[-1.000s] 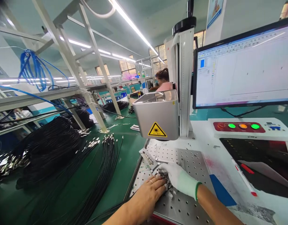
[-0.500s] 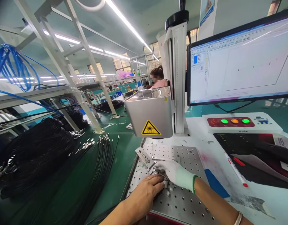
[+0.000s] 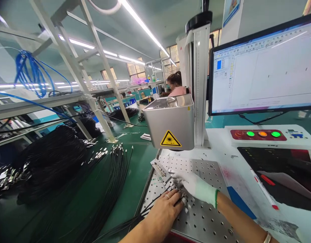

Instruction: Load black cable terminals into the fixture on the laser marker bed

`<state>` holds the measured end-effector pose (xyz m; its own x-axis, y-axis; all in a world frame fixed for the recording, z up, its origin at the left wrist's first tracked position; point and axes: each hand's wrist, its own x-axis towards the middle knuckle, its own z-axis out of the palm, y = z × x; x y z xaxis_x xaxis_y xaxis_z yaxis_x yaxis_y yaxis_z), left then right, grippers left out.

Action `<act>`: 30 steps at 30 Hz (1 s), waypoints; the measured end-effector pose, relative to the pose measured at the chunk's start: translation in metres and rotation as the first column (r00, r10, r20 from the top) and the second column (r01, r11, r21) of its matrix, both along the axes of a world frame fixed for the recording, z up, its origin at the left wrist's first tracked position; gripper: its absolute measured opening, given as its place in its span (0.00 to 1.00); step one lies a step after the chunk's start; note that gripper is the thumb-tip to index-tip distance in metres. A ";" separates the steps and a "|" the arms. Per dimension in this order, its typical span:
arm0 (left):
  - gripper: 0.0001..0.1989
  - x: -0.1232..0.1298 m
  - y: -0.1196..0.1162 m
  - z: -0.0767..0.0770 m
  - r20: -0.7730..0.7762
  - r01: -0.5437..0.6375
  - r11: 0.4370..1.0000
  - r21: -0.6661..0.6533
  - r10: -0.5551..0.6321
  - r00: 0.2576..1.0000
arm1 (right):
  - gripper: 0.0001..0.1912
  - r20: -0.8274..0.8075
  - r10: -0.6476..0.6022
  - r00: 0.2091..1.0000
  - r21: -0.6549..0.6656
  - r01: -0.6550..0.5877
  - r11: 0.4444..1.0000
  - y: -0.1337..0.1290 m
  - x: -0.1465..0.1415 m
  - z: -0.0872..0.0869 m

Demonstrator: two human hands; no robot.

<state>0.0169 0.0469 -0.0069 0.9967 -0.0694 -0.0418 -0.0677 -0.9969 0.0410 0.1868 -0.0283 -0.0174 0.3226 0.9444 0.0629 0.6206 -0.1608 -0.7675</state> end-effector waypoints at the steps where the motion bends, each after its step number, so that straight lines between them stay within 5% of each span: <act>1: 0.18 0.000 0.000 0.001 -0.003 -0.003 1.000 -0.001 0.003 1.000 | 0.25 0.039 -0.050 0.998 -0.017 0.050 0.999 0.002 0.001 0.003; 6: 0.19 -0.001 -0.004 0.007 -0.055 -0.027 0.998 -0.050 0.025 0.998 | 0.19 0.298 -0.259 0.919 -0.135 0.310 0.941 0.014 -0.011 0.013; 13: 0.16 -0.008 0.002 0.005 0.054 0.002 0.958 -0.288 0.014 0.998 | 0.16 0.574 -0.130 0.808 -0.273 0.339 0.900 0.037 -0.033 0.004; 15: 0.15 -0.012 0.007 0.009 0.047 -0.120 0.933 -0.341 0.144 0.988 | 0.15 0.601 -0.087 0.794 -0.303 0.327 0.895 0.040 -0.032 0.002; 18: 0.14 -0.014 0.019 0.019 0.026 -0.474 0.838 -0.270 0.498 0.867 | 0.14 0.629 -0.061 0.775 -0.310 0.323 0.894 0.042 -0.032 -0.001; 21: 0.11 -0.012 0.030 0.028 -0.060 -0.640 0.752 -0.159 0.640 0.766 | 0.14 0.655 -0.065 0.753 -0.288 0.328 0.900 0.042 -0.035 -0.002; 26: 0.15 0.001 0.029 0.030 -0.239 -0.657 0.750 -0.081 0.625 0.743 | 0.14 0.667 -0.058 0.742 -0.289 0.331 0.898 0.043 -0.036 -0.003; 30: 0.16 0.008 0.029 0.027 -0.300 -0.548 0.836 -0.015 0.519 0.800 | 0.16 0.655 -0.036 0.755 -0.304 0.307 0.902 0.043 -0.032 -0.004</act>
